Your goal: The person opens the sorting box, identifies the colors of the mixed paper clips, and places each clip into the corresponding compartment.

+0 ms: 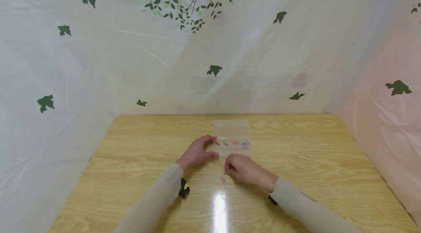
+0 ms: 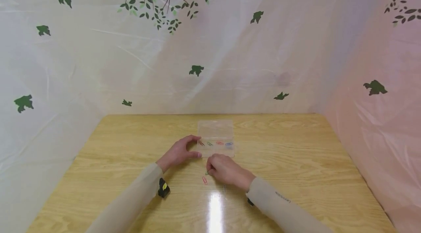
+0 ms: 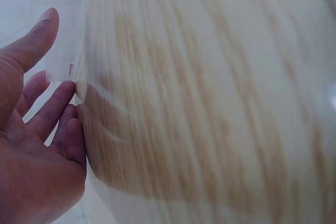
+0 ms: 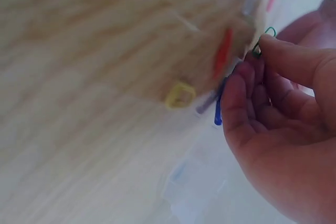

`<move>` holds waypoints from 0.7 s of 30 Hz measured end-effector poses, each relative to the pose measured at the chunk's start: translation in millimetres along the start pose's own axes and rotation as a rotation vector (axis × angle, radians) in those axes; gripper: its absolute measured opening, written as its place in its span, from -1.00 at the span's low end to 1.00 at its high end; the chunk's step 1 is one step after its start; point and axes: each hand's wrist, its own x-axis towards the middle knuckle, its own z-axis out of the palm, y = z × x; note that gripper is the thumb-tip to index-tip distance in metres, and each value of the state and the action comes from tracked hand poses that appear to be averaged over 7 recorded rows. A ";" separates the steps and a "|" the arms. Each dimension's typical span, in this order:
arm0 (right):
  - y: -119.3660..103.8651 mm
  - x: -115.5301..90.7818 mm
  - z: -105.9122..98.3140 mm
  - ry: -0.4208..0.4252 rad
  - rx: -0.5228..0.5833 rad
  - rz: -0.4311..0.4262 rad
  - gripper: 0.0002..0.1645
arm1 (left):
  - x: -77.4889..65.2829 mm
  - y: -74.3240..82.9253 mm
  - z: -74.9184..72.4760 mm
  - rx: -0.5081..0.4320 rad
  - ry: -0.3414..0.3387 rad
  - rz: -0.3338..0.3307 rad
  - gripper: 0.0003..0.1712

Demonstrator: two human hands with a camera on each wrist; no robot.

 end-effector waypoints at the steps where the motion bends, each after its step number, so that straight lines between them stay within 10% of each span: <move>1: -0.7 -0.5 -1.1 0.003 0.014 0.006 -0.86 | -0.2 -0.6 -0.2 0.002 -0.001 0.005 -0.26; 21: 2.4 -2.2 -23.4 0.227 0.119 0.069 -0.85 | 0.1 -5.0 -0.2 0.003 -0.007 0.011 -0.27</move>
